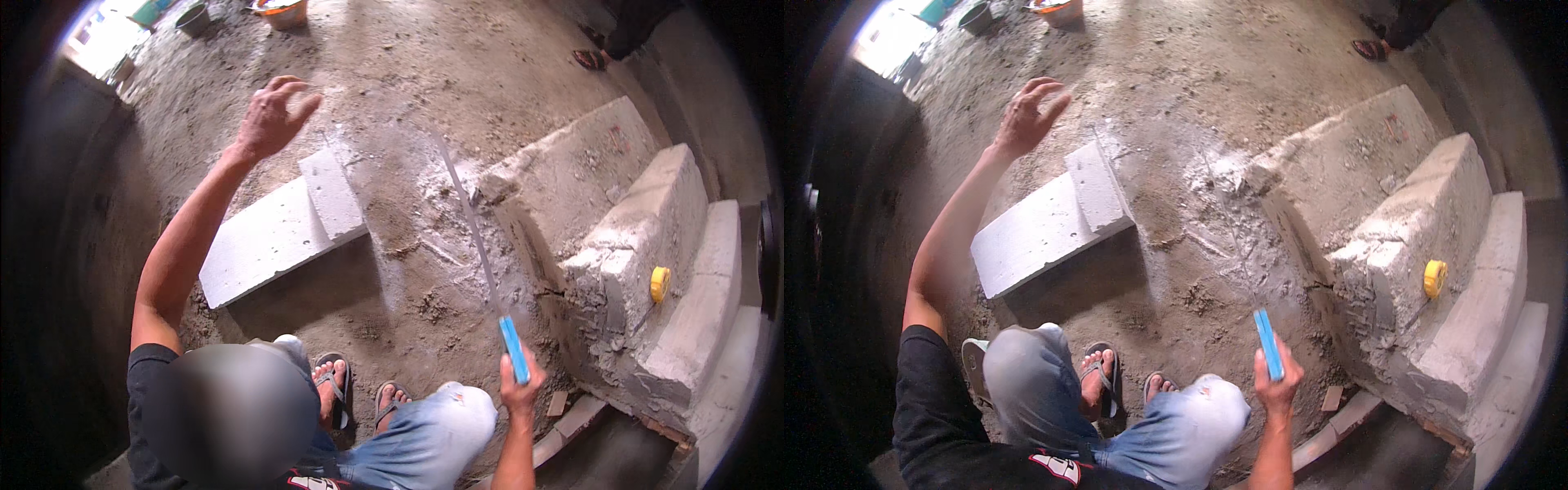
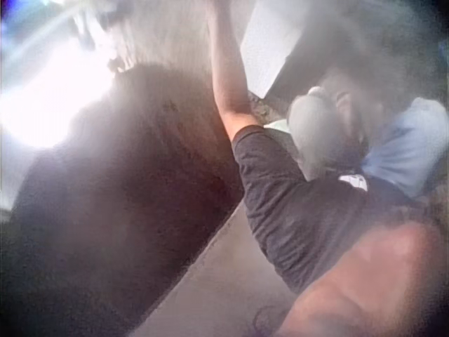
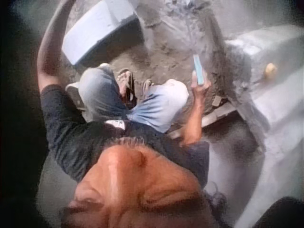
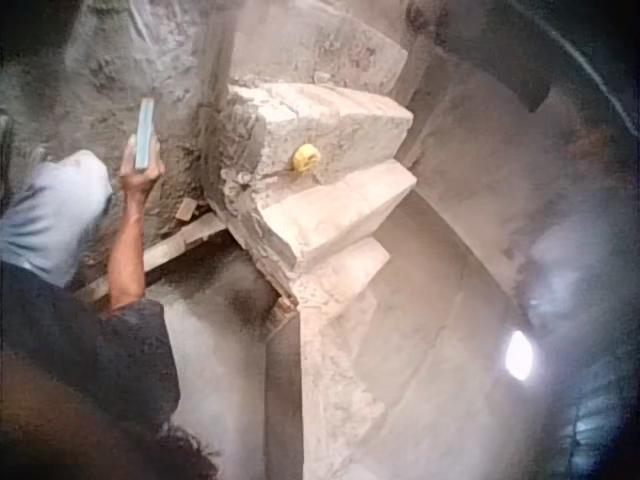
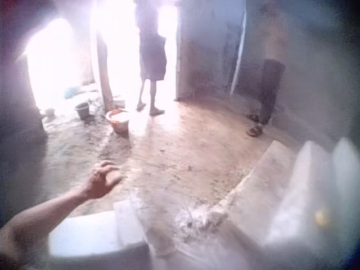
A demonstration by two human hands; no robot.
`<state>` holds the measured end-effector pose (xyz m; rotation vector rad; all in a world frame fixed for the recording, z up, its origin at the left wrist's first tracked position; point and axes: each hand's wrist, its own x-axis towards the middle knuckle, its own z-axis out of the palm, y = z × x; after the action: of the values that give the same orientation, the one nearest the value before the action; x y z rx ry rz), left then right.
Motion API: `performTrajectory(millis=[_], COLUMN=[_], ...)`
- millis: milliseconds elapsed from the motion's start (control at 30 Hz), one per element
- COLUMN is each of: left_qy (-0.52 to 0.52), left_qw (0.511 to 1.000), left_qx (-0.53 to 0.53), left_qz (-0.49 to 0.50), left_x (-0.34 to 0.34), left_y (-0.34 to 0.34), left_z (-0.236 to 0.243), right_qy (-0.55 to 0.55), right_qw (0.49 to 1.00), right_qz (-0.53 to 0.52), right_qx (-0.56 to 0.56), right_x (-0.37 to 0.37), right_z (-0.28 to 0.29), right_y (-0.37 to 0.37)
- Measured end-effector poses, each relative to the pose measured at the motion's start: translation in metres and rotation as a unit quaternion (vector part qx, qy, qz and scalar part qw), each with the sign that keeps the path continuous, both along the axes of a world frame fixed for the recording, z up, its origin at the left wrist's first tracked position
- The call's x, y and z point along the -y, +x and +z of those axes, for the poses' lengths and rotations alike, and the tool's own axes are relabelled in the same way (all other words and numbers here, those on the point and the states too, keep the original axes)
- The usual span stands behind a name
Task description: The person saws a lightweight concrete block by hand using a hand saw while sitting on the floor.
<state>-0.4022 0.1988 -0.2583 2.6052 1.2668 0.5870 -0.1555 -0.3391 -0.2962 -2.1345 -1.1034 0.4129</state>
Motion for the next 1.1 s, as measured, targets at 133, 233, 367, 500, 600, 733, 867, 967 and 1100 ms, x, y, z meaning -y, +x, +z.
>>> performTrajectory(millis=[133,233,367,500,600,733,867,967,1100], left_qy=[-0.001,-0.057,-0.154,-0.224,-0.228,-0.237,-0.238,-0.222,-0.222], left_qw=[0.987,0.981,0.962,0.939,0.927,0.926,0.930,0.937,0.944], left_qx=[-0.107,-0.131,-0.188,-0.245,-0.290,-0.290,-0.278,-0.266,-0.241], left_qz=[-0.118,-0.132,-0.122,-0.084,-0.061,-0.050,-0.046,-0.038,-0.036], left_x=[0.078,0.125,0.153,0.149,0.147,0.147,0.151,0.153,0.148], left_y=[0.013,0.027,0.044,0.047,0.040,0.026,0.026,0.026,0.027], left_z=[0.040,0.028,0.002,-0.048,-0.080,-0.112,-0.131,-0.137,-0.134], right_qy=[0.065,0.108,0.121,0.144,0.124,0.095,0.101,0.087,0.095], right_qw=[0.988,0.965,0.960,0.964,0.972,0.982,0.982,0.983,0.984], right_qz=[0.137,0.239,0.237,0.183,0.159,0.134,0.121,0.120,0.102], right_qx=[-0.011,0.024,-0.083,-0.130,-0.116,-0.097,-0.106,-0.110,-0.109], right_x=[-0.119,-0.179,-0.205,-0.202,-0.197,-0.193,-0.188,-0.184,-0.181], right_z=[0.020,0.010,-0.024,-0.078,-0.099,-0.120,-0.137,-0.141,-0.144], right_y=[-0.001,-0.042,-0.136,-0.202,-0.219,-0.230,-0.225,-0.225,-0.225])
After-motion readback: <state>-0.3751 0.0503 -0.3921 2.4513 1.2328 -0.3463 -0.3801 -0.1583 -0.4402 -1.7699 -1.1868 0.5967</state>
